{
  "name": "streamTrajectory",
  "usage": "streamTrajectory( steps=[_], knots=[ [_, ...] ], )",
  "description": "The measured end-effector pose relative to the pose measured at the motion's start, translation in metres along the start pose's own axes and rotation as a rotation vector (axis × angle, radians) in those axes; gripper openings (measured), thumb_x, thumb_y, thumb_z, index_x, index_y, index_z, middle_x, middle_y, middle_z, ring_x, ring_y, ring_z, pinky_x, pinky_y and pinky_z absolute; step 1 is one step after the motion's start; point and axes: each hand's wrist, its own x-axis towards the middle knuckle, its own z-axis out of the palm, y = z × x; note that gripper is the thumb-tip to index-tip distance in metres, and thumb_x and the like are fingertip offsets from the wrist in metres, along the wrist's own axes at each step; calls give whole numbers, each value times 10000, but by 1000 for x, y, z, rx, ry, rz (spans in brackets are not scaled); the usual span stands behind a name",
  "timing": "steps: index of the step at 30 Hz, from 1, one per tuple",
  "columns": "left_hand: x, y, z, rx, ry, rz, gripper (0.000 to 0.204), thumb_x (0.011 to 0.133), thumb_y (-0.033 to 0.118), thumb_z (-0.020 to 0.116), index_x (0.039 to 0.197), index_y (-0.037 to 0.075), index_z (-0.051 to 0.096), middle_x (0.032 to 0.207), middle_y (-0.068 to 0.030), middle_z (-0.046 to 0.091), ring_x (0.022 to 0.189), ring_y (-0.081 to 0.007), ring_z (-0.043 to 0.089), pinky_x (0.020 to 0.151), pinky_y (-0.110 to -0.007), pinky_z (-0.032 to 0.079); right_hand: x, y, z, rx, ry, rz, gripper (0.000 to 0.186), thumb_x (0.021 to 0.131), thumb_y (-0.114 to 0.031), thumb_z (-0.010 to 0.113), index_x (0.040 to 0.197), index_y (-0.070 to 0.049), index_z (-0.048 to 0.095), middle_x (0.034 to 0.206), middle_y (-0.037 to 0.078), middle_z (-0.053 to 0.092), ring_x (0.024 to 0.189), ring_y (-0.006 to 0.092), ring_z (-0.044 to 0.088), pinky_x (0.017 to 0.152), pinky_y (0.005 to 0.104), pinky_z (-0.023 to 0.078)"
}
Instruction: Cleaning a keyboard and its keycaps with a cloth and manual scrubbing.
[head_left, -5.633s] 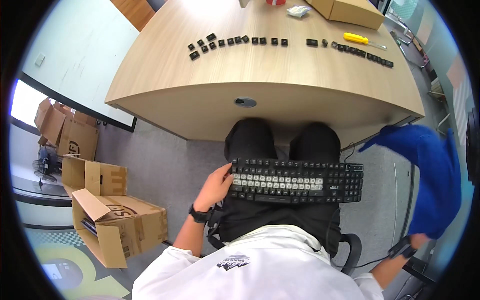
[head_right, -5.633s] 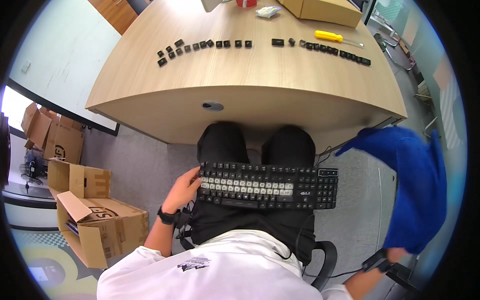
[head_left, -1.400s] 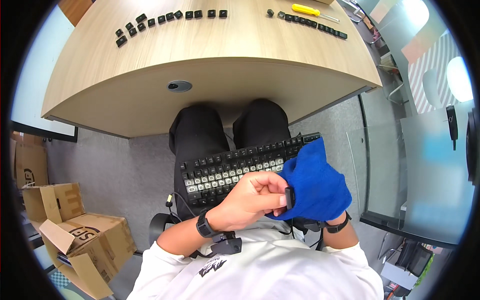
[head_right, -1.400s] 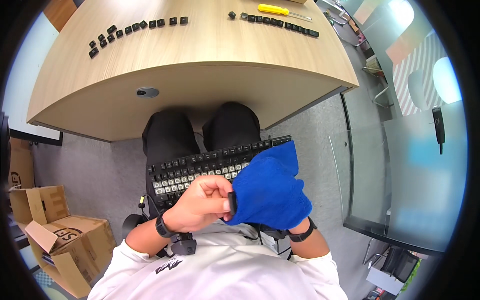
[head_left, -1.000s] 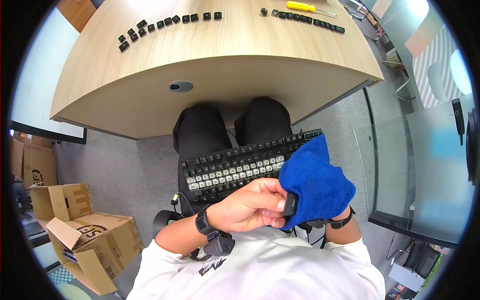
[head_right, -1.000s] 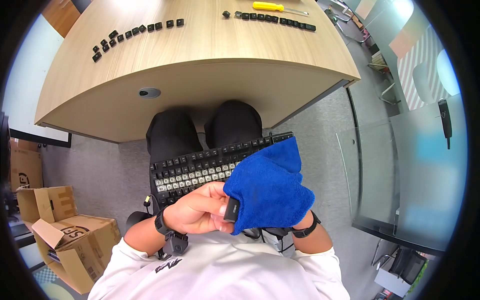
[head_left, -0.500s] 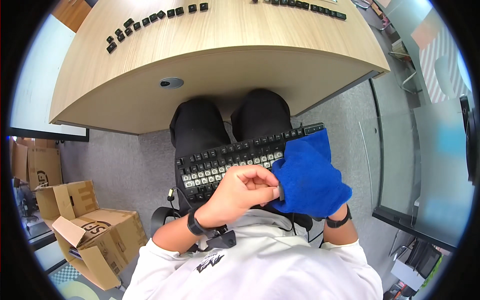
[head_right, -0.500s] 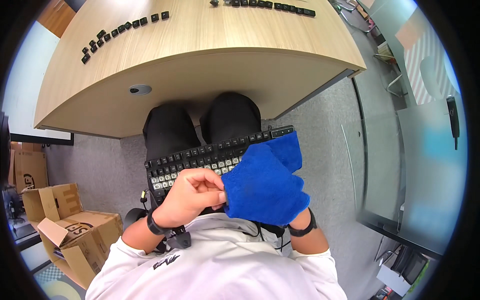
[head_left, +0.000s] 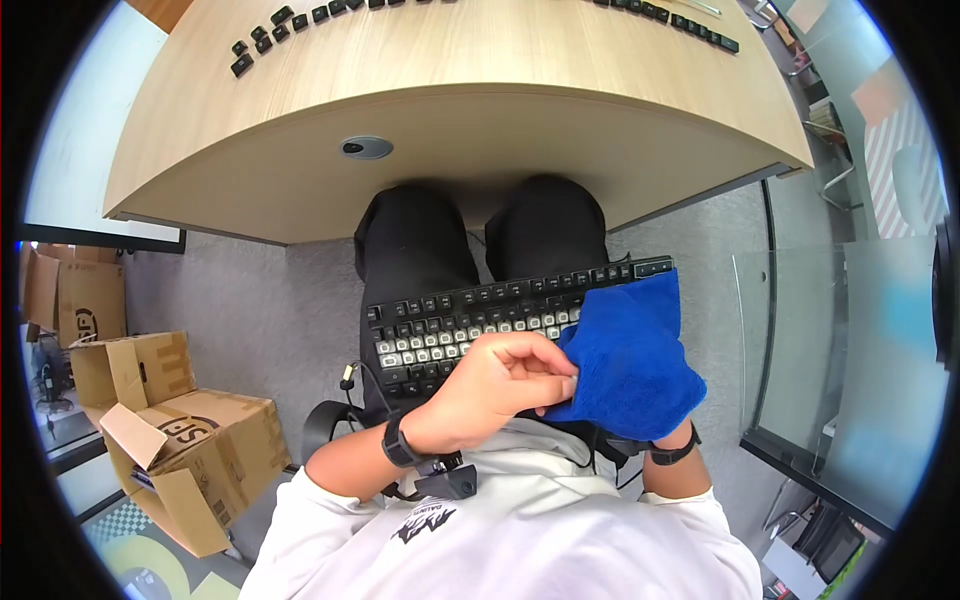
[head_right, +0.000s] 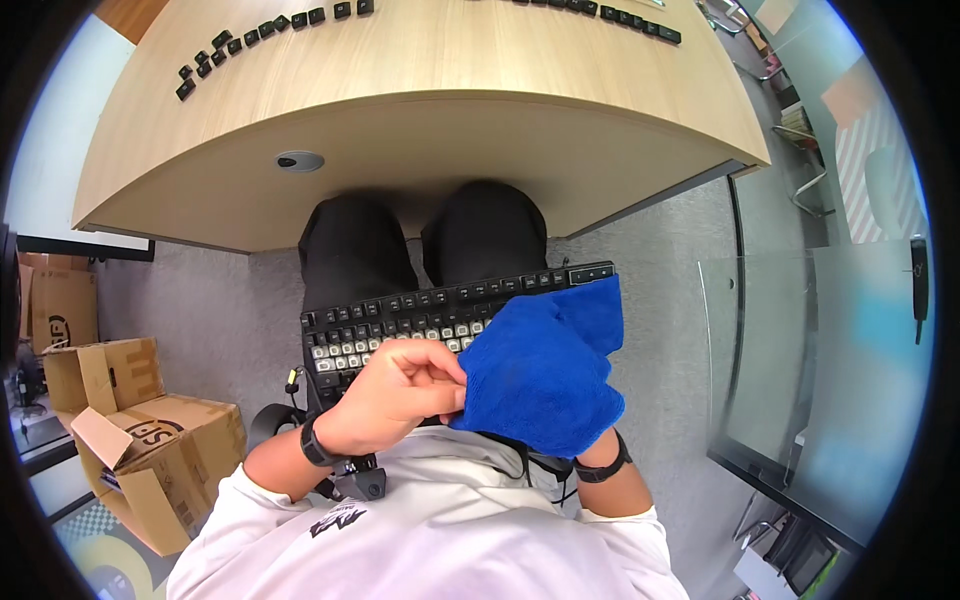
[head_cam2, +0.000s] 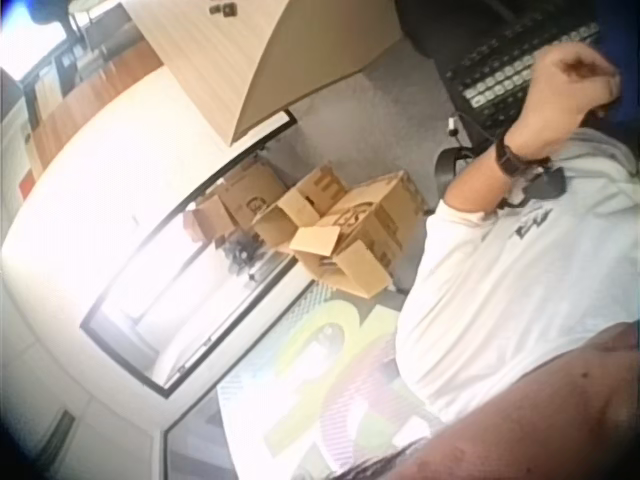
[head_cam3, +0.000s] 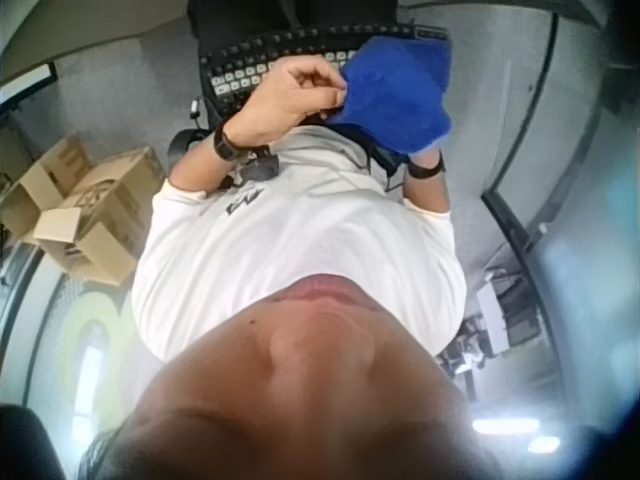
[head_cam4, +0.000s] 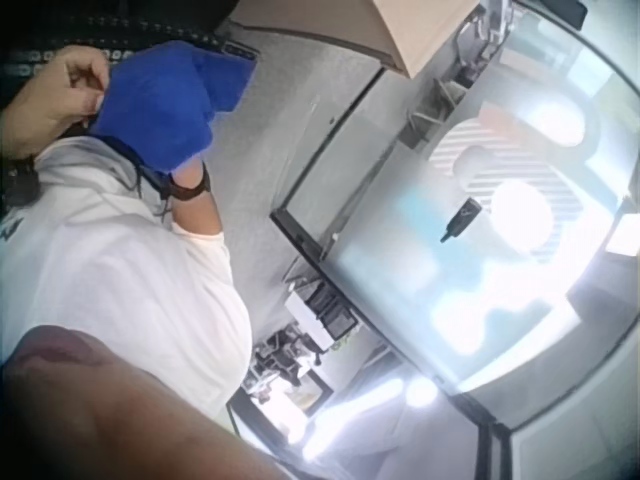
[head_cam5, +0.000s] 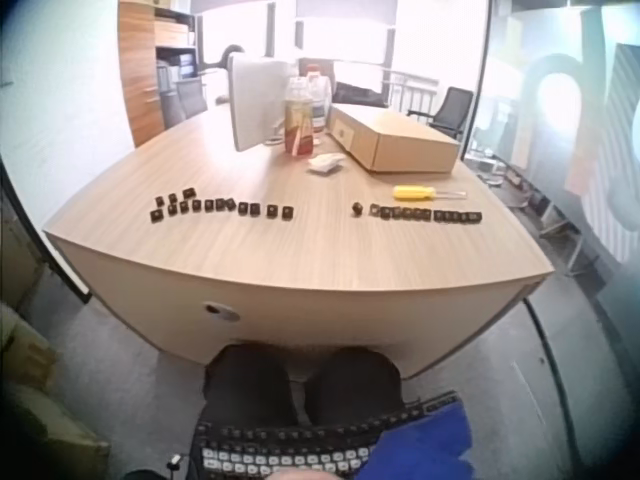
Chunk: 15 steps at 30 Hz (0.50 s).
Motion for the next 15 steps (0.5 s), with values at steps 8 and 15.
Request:
streamTrajectory(
  steps=[8, 15],
  knots=[
    [-6, -15, -7, -136, -41, -89, 178, 987, 22, 661, 1158, -16, 690, 945, -63, 703, 787, -124, 682, 710, -245, 532, -16, -1, 33, 38, 255, 234, 409, 771, -216, 779, 1154, -82, 723, 1144, 122, 713, 997, 311, 686, 848, 398, 536],
    [-26, -35, -9, -62, 143, 223, 291, 952, -15, 670, 1241, -44, 660, 1083, -113, 711, 890, -154, 721, 837, -310, 592, 13, -29, 29, -74, 68, 188, 287, 790, -183, 765, 1059, -91, 726, 1119, 118, 686, 1057, 306, 653, 897, 434, 525]
  ],
)
